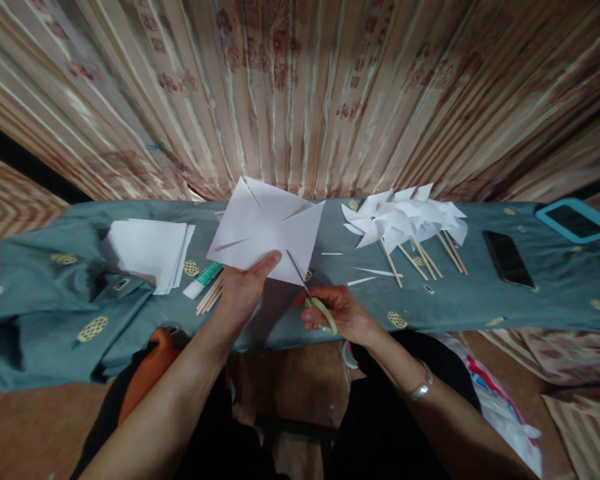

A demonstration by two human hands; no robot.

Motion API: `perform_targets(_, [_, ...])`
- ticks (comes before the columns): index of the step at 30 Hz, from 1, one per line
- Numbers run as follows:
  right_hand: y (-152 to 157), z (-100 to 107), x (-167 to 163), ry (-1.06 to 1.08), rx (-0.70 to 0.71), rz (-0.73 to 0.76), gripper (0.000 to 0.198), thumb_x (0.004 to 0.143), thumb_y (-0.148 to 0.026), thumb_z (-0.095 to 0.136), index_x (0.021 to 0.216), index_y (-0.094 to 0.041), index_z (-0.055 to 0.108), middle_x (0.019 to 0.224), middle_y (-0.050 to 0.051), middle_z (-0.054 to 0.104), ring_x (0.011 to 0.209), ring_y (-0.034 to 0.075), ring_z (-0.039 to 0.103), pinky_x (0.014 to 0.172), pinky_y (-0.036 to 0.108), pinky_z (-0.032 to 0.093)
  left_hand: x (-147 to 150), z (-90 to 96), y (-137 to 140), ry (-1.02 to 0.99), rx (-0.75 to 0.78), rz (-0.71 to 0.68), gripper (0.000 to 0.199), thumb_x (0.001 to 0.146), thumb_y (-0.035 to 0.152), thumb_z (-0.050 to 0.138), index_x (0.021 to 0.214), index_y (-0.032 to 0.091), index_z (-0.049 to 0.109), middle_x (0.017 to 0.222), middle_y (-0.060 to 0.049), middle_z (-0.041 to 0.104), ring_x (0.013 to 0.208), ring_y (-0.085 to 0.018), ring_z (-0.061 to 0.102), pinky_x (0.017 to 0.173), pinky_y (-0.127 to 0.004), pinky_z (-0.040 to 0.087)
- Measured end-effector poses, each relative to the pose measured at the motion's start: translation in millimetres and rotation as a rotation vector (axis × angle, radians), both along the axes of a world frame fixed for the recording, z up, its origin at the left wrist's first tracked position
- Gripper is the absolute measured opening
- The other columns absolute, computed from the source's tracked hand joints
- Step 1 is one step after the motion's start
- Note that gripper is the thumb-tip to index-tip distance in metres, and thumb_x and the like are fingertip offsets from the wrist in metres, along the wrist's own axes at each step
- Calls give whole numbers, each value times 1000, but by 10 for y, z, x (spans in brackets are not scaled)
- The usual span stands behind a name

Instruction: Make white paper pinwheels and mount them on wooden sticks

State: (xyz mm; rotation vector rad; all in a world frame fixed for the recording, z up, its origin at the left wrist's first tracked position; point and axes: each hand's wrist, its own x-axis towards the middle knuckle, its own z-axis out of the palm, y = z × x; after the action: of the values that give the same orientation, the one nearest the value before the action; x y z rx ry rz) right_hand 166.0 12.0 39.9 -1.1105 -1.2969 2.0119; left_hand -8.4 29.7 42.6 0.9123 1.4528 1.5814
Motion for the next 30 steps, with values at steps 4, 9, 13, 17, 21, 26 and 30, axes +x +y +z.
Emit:
perform_targets(4, [-3, -18, -2, 8, -6, 0, 43, 58, -44, 89, 78, -15, 66, 55, -3, 61, 47, 8, 51, 48, 22, 39, 2, 10, -10, 0, -3, -2, 43, 59, 32, 81, 98, 16, 70, 96, -11, 77, 93, -30, 72, 89, -44, 58])
perform_targets(9, [11, -49, 19, -23, 9, 26, 52, 56, -52, 89, 83, -13, 68, 59, -1, 63, 50, 8, 52, 48, 21, 41, 30, 32, -44, 3, -1, -23, 42, 61, 33, 81, 97, 16, 69, 96, -10, 77, 93, -28, 71, 91, -42, 57])
perform_targets(13, [22, -48, 30, -16, 60, 29, 53, 55, -57, 87, 80, -14, 68, 60, -2, 64, 54, 10, 57, 52, 22, 46, 55, 11, -76, 43, -5, -71, 42, 61, 33, 79, 98, 16, 68, 95, -9, 77, 92, -27, 70, 88, -41, 57])
perform_targets(17, [22, -52, 25, -15, 70, 10, 52, 53, -56, 88, 78, -15, 68, 60, -1, 65, 54, 11, 58, 52, 22, 46, 66, -34, -85, 36, -26, -82, 38, 62, 35, 78, 93, 16, 68, 96, -9, 76, 91, -27, 70, 88, -42, 57])
perform_targets(21, [17, -65, 11, -15, 58, -8, 52, 53, -55, 88, 78, -14, 68, 58, -1, 63, 53, 11, 57, 52, 23, 46, 64, -45, -81, 30, -24, -85, 34, 62, 35, 77, 90, 18, 68, 99, -10, 76, 92, -27, 70, 89, -42, 56])
perform_targets(26, [16, -84, -6, 12, 47, -5, 47, 55, -51, 89, 73, -13, 67, 58, -1, 62, 52, 10, 55, 51, 23, 44, 53, -23, -78, 58, -24, -87, 34, 62, 35, 77, 91, 19, 67, 97, -9, 76, 91, -28, 70, 88, -42, 56])
perform_targets(30, [15, -82, -13, 17, 52, -16, 43, 57, -48, 89, 71, -13, 66, 56, -1, 61, 50, 10, 53, 50, 24, 42, 56, -20, -75, 51, -35, -74, 34, 60, 35, 78, 88, 19, 66, 94, -10, 76, 90, -28, 70, 86, -42, 57])
